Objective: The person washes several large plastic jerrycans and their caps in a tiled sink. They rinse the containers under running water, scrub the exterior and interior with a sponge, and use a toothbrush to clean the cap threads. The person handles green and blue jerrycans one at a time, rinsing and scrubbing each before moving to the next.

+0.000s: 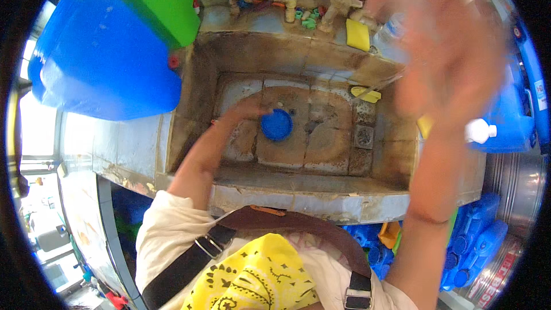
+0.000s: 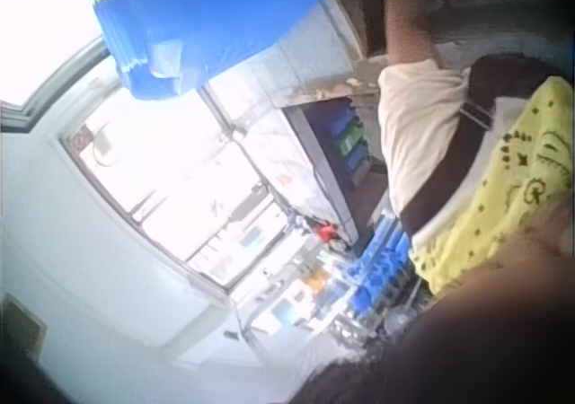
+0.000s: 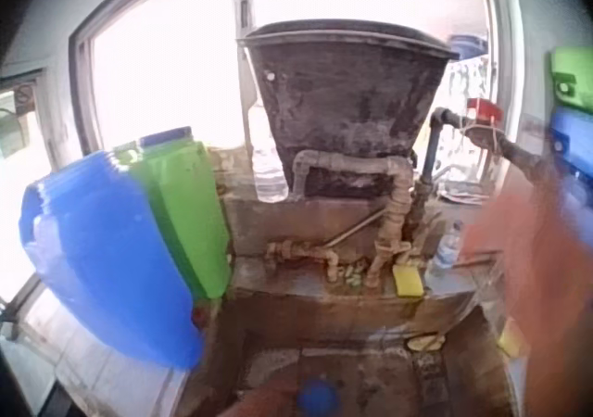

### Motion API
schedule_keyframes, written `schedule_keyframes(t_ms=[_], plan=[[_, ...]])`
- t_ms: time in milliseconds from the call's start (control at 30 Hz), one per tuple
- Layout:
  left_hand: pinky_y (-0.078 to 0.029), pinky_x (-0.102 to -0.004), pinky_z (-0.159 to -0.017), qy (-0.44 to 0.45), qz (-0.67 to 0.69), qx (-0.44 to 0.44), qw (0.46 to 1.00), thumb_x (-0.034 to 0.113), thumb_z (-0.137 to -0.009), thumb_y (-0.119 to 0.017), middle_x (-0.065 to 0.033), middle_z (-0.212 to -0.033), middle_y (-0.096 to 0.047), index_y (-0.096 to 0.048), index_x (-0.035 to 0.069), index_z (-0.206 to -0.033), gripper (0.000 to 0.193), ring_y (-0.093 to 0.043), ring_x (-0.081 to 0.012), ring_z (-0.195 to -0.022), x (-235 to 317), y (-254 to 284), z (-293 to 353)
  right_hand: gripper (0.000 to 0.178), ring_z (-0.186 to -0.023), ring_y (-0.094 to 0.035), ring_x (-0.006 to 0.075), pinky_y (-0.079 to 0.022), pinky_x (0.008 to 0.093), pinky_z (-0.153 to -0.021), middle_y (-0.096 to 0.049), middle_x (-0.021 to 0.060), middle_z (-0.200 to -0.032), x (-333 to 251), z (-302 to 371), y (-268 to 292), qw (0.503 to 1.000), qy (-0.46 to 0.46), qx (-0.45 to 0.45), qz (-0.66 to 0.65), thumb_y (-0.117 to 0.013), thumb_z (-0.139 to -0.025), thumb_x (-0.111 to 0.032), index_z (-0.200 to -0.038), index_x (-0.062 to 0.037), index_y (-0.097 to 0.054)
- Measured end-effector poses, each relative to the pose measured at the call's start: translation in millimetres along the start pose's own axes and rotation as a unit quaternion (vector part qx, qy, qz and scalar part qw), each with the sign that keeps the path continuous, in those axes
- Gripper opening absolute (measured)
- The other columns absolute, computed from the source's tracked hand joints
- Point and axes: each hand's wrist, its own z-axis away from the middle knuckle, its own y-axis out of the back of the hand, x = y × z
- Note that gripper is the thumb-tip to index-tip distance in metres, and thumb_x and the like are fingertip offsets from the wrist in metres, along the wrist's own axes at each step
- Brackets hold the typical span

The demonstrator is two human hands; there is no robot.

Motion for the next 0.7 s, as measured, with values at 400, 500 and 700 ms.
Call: schedule_keyframes(t_ms=[400,500,700], plan=[[-0.052,-0.0478,-0.086,-0.131,0.041,0.088,0.987,0.022,-0.084,-0.066,-0.0189,-0.105,-0.066,-0.069,0.006,-0.105,0.026,-0.065,-0.0374,-0.095,78.6,-157.5,-5.6,0.049,-0.098,-0.062,0.0234,-0.054,0.0386,-0.079,-0.058,0.0111,-0.119,-49.0,360.9,-151.6,0.408,-0.860,-0.129,-0.277,-0.067,-0.091,-0.032,-0.129,-0.0049,-0.051],[-0.052,-0.0462,-0.081,-0.254,0.162,0.139,0.943,0.020,-0.077,-0.068,-0.0170,-0.097,-0.067,-0.070,0.006,-0.101,0.027,-0.065,-0.0370,-0.090,164.6,-105.0,3.2,0.057,-0.103,-0.060,0.0245,-0.055,0.0388,-0.080,-0.054,0.0125,-0.125,-50.9,371.8,-152.3,0.422,-0.849,0.004,-0.318,-0.067,-0.091,-0.029,-0.136,-0.0036,-0.043],[-0.053,-0.0374,-0.081,-0.301,0.306,0.155,0.890,0.019,-0.076,-0.072,-0.0147,-0.100,-0.070,-0.070,0.004,-0.105,0.033,-0.068,-0.0262,-0.089,252.0,-53.7,-11.6,0.046,-0.097,-0.062,0.0226,-0.058,0.0361,-0.079,-0.056,0.0136,-0.119,-17.8,369.9,-115.6,0.460,-0.786,0.157,-0.382,-0.061,-0.093,-0.011,-0.133,0.0005,-0.043]])
